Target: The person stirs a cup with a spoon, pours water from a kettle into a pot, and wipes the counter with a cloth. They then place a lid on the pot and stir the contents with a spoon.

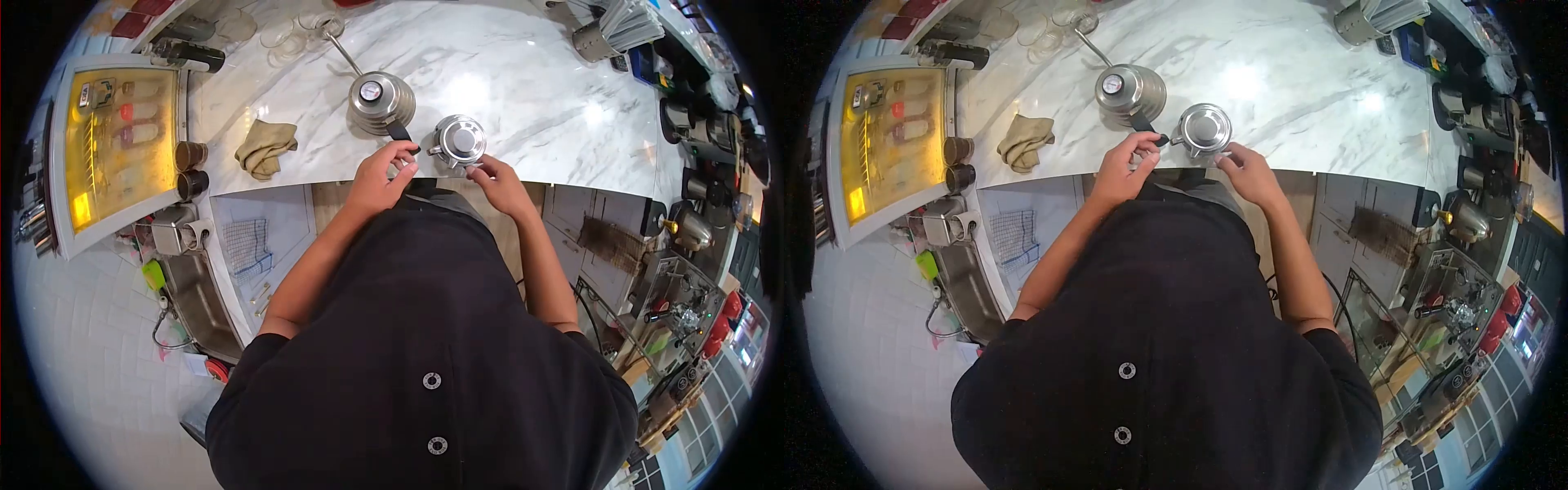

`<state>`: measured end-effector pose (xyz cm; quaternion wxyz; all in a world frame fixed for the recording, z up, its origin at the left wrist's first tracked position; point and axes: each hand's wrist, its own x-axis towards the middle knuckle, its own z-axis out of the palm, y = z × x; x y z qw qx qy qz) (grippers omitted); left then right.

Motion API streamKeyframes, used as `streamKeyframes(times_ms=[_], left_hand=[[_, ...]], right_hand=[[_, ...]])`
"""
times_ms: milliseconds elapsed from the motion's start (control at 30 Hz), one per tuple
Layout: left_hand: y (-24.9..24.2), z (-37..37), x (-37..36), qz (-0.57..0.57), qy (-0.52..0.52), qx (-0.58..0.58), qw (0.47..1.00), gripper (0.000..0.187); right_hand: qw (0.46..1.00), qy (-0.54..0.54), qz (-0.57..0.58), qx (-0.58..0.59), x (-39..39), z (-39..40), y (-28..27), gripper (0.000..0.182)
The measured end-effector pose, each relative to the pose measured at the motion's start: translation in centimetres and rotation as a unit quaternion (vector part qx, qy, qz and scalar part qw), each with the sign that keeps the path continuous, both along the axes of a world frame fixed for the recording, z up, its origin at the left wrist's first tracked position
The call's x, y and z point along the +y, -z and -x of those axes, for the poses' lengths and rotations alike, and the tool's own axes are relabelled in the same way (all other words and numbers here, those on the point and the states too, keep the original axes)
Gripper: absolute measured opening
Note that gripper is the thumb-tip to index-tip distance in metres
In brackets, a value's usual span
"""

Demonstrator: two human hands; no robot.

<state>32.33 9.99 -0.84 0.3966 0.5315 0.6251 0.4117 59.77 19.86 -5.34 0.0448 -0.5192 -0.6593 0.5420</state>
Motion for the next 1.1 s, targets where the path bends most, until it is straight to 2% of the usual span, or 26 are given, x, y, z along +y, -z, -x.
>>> streamKeyframes(times_ms=[67, 200, 300, 400, 500, 700, 900, 967, 1100], left_hand=[[-0.5, -0.2, 0.6, 0.035, 0.011, 0.021, 0.999, 0.032], [0.0, -0.8, 1.0, 0.077, 0.006, 0.001, 0.997, 0.033], [0.5, -1.1, 0.6, 0.087, 0.027, 0.035, 0.995, 0.033], [1.3, -1.4, 0.1, 0.044, 0.017, 0.033, 0.998, 0.030], [1.4, -1.4, -0.9, 0.068, 0.026, 0.010, 0.997, 0.026], [1.9, 0.1, -2.6, 0.041, 0.067, -0.034, 0.996, 0.020], [1.2, 3.4, -5.3, 0.052, 0.095, -0.042, 0.993, 0.018], [0.2, 5.2, -6.4, 0.087, 0.109, -0.030, 0.990, 0.017], [0.2, 8.8, -9.3, 0.048, 0.098, -0.028, 0.994, 0.017]], right_hand=[[0.996, -0.001, 0.049, 0.074, -0.4, 0.1, 1.1, 0.039], [0.988, 0.033, 0.095, 0.113, -1.3, 0.5, 1.5, 0.035], [0.990, 0.022, 0.073, 0.117, -1.6, 0.3, 1.8, 0.033], [0.991, 0.017, 0.067, 0.116, -2.0, -0.2, 1.6, 0.033], [0.991, 0.008, 0.064, 0.121, -3.1, -0.8, 1.7, 0.032], [0.992, -0.012, 0.065, 0.106, -5.4, -0.7, 1.1, 0.031], [0.992, -0.003, 0.079, 0.096, -8.7, 2.4, 0.6, 0.032], [0.993, -0.013, 0.071, 0.089, -10.1, 3.7, 0.6, 0.032], [0.992, 0.002, 0.078, 0.098, -12.5, 7.7, 0.5, 0.030]])
